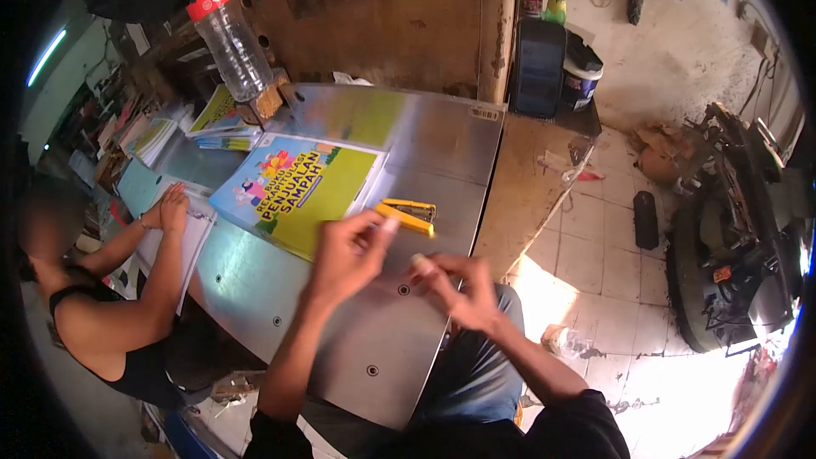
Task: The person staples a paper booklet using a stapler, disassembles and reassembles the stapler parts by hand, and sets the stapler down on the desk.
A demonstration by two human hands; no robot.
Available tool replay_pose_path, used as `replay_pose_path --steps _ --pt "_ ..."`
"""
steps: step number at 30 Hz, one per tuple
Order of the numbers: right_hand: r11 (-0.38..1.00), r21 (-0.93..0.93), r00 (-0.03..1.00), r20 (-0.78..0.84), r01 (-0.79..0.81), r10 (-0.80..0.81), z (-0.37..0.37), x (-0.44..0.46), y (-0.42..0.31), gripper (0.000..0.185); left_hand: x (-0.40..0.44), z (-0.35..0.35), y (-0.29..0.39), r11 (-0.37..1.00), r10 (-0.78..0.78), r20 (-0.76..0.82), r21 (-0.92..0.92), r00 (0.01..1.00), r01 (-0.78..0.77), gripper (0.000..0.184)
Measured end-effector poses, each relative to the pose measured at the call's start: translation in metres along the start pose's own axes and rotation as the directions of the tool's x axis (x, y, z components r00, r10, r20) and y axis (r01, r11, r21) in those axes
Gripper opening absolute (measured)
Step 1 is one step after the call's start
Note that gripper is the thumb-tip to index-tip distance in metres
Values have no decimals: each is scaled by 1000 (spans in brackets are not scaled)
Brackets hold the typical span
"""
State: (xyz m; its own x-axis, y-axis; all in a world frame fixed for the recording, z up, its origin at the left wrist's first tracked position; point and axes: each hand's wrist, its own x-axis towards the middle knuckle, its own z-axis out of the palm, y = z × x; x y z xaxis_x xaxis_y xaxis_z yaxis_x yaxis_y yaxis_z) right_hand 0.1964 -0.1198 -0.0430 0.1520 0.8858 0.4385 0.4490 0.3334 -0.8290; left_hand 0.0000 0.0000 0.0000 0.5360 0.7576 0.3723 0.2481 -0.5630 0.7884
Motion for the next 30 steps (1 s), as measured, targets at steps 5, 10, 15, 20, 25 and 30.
replay_pose_path --steps 5,10,15,20,25,30 --pt "817 -570 737 -517 82 -435 -103 100 -32 23 -8 77 -16 973 229 270 -21 935 -232 25" --pt "645 -763 683 -494 -45 -537 -189 207 1 52 -15 83 -31 918 380 299 -2 875 -397 19" --pt "777 -620 875 -428 -103 -225 -215 233 18 68 -11 84 -35 903 385 348 48 855 -426 21" --pt "599 -792 868 -377 -122 -322 -208 235 20 68 -11 81 -33 917 351 373 48 859 -395 22" --pt "686 -715 869 -419 -138 -263 -214 232 20 66 -10 79 -33 915 364 395 16 843 -403 17" --pt "664 -748 908 -284 -10 -307 -252 224 26 55 -12 82 -36 921 367 380 -22 849 -388 20"
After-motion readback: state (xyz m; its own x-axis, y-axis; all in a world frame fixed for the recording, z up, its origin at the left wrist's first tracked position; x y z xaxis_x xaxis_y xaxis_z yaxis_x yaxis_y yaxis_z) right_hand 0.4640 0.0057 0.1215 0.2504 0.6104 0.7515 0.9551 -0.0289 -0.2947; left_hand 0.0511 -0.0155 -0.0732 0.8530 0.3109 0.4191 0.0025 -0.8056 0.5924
